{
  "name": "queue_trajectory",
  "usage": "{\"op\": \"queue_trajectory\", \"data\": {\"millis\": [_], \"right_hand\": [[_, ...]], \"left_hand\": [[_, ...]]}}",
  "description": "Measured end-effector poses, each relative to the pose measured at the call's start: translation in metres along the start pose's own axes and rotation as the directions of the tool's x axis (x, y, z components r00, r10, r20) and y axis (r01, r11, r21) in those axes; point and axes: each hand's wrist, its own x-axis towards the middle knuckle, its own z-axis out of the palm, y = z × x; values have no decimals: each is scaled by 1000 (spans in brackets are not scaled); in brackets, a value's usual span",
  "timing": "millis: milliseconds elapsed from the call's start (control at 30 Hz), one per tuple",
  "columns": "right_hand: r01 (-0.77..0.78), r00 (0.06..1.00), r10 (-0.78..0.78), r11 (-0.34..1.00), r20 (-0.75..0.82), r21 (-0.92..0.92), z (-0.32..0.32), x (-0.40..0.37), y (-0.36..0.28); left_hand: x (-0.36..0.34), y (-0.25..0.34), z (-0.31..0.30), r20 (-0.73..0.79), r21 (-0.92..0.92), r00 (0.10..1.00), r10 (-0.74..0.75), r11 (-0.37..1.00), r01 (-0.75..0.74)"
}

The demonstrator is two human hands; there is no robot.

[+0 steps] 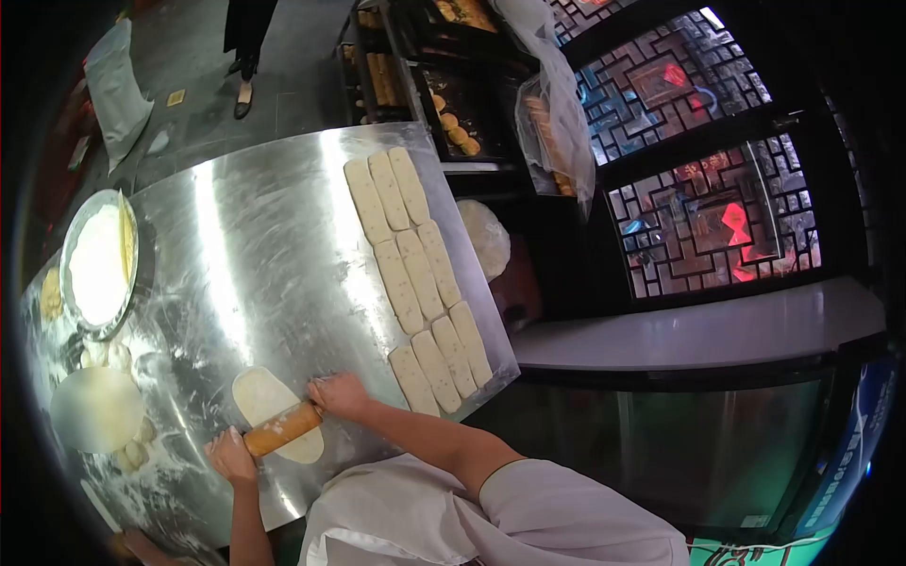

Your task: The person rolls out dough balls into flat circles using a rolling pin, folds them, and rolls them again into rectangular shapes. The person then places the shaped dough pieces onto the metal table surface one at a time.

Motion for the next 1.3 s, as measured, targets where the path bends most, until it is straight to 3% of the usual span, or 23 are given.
{"op": "queue_trajectory", "data": {"millis": [33,100,200,367,433,500,533,567,600,633,667,733,767,800,967,1067,1133,1200,1267,1300], "right_hand": [[-7,1000,7,1000,-14,-2,-6,19,-1],[-65,996,67,997,-56,28,-23,63,1],[-51,984,43,998,-171,-45,-43,121,2],[-76,991,64,991,-118,-105,-58,176,-6],[-68,996,59,990,-74,-125,-56,175,0],[106,990,-123,969,-65,-223,-41,140,5],[96,995,-100,984,-18,-152,-23,126,13],[104,994,-98,982,49,-155,-30,106,4],[67,994,-57,992,97,-111,-28,87,-1],[118,991,-114,992,74,-42,-19,67,1],[94,987,-80,991,143,-94,-24,48,-6],[159,987,-159,985,16,-69,-33,9,-18],[125,989,-119,990,91,-71,-37,-7,-26],[124,992,-123,992,26,-31,-25,-26,-23],[170,980,-172,985,105,27,-18,-91,-19],[157,977,-169,982,130,102,-18,-96,-13],[139,975,-158,983,157,123,-27,-86,-11],[144,988,-147,988,51,62,-38,-59,-3],[72,996,-72,997,43,0,-28,-19,13],[129,991,-130,991,-40,-23,-34,7,14]], "left_hand": [[19,2,-3,-7,-1,1000,14,1000,-14],[62,9,-7,-18,67,990,-138,988,139],[115,9,-10,10,84,977,-213,974,212],[175,-2,-14,-23,78,983,-184,980,185],[169,7,-25,32,48,974,-222,974,221],[146,-9,11,-33,128,992,-123,984,126],[129,-19,19,-24,213,995,-97,972,100],[109,-11,9,-44,161,998,-36,986,43],[89,-9,3,-89,27,990,-113,993,115],[69,-5,0,-121,79,989,-90,992,100],[48,-1,-4,-163,85,986,-37,995,51],[5,17,-31,-40,37,997,-61,997,63],[-12,22,-38,-10,25,999,-48,999,48],[-33,20,-40,6,45,998,-66,997,65],[-136,21,-30,100,-150,994,-47,987,61],[-133,29,-44,197,-209,979,-61,973,103],[-109,32,-53,170,-230,983,-64,968,102],[-69,37,-59,127,-217,991,-48,973,75],[-24,37,-43,100,-184,994,-33,982,51],[-1,35,-31,82,-184,996,-40,981,55]]}}
